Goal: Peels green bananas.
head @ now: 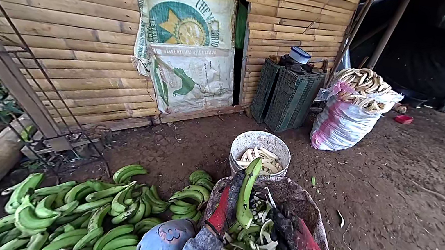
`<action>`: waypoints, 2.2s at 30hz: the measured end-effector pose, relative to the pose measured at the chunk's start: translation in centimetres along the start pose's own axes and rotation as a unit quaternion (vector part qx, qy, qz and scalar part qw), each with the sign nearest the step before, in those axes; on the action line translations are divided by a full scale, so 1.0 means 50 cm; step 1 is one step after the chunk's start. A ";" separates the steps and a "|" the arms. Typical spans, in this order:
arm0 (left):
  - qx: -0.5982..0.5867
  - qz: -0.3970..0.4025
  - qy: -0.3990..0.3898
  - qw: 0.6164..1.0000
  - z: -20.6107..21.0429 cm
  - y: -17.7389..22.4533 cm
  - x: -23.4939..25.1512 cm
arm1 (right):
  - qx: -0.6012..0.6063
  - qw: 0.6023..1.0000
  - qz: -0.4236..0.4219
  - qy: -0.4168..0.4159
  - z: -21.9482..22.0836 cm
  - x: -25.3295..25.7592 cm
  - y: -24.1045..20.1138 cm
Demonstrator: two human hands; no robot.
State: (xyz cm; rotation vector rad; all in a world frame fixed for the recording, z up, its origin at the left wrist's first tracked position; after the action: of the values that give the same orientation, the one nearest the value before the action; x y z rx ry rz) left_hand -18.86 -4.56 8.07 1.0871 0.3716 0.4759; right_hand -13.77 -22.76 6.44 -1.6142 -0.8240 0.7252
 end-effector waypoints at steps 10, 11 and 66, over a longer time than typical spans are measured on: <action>0.220 0.013 -0.024 0.975 0.021 -0.005 -0.041 | -0.460 0.885 -0.038 0.067 -0.026 0.071 0.000; 0.234 0.017 -0.019 0.972 0.016 -0.013 -0.038 | -0.465 0.880 -0.017 0.098 -0.041 0.088 0.003; 0.108 0.083 0.080 0.987 0.024 -0.019 -0.033 | -0.182 0.954 -0.037 0.236 0.062 0.026 0.006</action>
State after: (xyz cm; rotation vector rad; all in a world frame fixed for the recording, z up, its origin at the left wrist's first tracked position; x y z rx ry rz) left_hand -19.46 -6.71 7.83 1.2999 0.4839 0.6863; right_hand -15.53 -20.01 5.53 -1.9674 -0.6822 0.1152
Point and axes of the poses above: each hand's wrist, its own x-axis towards the middle knuckle, its own z-axis out of the palm, y = z × x, the point moved 6 cm from there along x, towards the middle knuckle, and after that the axes turned 6 degrees about -x, right-handed, at the moved point
